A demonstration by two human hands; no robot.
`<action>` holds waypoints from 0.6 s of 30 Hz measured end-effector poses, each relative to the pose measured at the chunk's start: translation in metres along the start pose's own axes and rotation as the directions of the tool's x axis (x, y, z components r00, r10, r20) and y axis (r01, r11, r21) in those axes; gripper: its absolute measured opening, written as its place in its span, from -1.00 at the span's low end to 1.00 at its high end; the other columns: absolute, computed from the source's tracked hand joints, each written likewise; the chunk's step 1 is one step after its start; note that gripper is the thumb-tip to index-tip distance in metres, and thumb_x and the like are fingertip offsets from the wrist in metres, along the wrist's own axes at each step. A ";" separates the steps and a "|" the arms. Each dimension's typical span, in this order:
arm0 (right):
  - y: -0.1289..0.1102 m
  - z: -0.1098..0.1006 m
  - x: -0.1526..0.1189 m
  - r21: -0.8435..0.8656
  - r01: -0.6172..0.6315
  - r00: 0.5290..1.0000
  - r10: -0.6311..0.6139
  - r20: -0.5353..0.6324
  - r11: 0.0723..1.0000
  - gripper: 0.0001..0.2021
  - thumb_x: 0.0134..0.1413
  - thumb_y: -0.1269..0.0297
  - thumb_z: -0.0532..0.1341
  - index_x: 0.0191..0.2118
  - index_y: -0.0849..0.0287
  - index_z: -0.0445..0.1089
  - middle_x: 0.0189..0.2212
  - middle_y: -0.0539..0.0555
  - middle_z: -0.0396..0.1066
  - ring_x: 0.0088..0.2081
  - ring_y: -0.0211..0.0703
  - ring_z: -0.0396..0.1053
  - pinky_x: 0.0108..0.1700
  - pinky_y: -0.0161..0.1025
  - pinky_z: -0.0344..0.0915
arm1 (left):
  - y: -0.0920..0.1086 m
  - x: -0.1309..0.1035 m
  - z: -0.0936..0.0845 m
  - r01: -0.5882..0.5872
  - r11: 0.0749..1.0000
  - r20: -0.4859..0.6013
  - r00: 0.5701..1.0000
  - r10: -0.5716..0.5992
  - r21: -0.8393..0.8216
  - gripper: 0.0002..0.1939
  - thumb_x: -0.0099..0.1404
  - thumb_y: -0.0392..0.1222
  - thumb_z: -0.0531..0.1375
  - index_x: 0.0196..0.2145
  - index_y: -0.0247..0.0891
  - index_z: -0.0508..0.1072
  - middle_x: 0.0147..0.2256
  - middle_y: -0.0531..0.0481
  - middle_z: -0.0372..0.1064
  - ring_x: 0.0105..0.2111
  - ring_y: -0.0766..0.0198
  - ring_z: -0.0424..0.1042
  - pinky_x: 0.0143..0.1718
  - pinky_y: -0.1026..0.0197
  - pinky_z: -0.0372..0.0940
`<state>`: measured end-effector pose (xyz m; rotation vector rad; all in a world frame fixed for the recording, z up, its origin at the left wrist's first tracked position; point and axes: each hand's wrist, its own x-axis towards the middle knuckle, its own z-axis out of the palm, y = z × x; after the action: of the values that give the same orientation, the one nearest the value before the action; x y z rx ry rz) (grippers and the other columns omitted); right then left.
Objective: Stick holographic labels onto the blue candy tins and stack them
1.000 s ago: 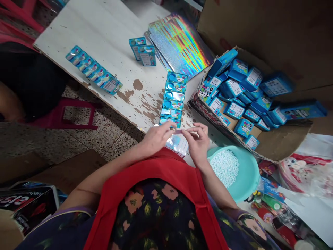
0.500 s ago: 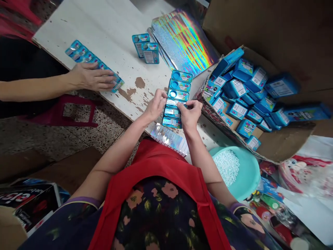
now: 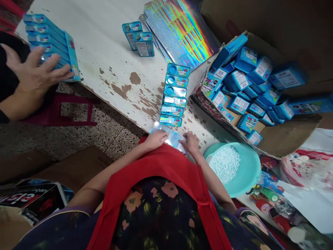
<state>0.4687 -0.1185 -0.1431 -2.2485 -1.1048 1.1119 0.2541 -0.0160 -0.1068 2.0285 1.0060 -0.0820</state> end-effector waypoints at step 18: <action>0.008 0.012 -0.042 -0.416 0.428 0.899 -0.424 0.109 0.802 -0.75 0.23 0.27 0.13 -0.02 0.08 0.44 0.18 0.16 0.28 0.23 0.07 0.09 0.22 0.09 0.00 | 0.017 0.056 0.036 -0.168 0.904 0.201 0.975 0.094 0.392 -0.75 0.34 -0.33 -0.03 -0.25 -0.38 0.45 -0.26 -0.25 0.43 -0.21 0.05 0.40 -0.20 0.10 0.21</action>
<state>0.4476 -0.1570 -0.1349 -2.1187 -1.9052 0.7384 0.3136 -0.0119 -0.1404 2.4121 0.7808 -0.4262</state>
